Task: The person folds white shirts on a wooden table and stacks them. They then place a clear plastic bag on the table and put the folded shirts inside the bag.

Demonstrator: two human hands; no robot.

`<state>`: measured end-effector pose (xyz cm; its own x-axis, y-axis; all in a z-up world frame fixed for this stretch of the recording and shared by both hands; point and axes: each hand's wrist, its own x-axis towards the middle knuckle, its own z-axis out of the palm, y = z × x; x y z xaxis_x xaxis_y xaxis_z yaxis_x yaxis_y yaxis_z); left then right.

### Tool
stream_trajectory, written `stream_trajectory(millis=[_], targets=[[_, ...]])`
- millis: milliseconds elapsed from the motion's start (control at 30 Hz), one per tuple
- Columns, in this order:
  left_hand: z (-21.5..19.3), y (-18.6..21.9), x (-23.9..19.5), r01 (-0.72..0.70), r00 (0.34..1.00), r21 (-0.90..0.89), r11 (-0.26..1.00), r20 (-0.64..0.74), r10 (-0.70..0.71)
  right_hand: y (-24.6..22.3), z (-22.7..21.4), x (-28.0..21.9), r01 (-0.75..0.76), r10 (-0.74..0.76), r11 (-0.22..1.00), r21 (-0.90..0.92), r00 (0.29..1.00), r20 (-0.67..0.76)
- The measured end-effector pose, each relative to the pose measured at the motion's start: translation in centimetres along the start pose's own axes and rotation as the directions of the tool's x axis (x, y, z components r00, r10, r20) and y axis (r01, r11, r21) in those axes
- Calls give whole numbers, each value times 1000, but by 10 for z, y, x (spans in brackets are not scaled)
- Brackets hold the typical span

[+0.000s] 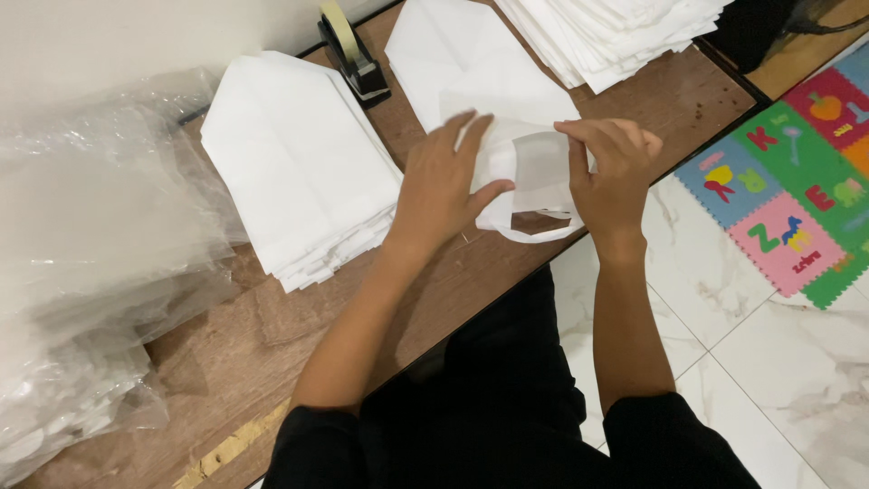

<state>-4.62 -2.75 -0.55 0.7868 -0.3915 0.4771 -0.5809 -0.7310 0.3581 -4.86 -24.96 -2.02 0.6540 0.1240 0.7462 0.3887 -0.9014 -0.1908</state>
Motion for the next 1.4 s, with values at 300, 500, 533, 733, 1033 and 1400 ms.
stream_trajectory(millis=[300, 500, 533, 733, 1033, 1400], targets=[[43, -24, -47, 20, 990, 201, 979, 136, -48, -8, -20, 1, -143, 107, 971, 190, 976, 189], [56, -42, -32, -28, 976, 239, 971, -204, 78, -7, -26, -17, -132, 55, 951, 281, 963, 265], [52, -42, -28, -15, 974, 227, 974, -216, 65, -4, -28, -23, -134, 79, 956, 261, 974, 212], [18, -36, -16, -40, 966, 61, 997, -254, 54, 3, -32, -36, -146, 108, 977, 158, 967, 230], [-9, -23, -21, -2, 981, -301, 954, -188, -57, 23, -4, -29, 1, -5, 1000, 26, 987, 159], [24, -25, -21, -79, 979, 205, 976, -170, 115, -33, -1, -54, -119, 101, 992, -45, 951, -291]])
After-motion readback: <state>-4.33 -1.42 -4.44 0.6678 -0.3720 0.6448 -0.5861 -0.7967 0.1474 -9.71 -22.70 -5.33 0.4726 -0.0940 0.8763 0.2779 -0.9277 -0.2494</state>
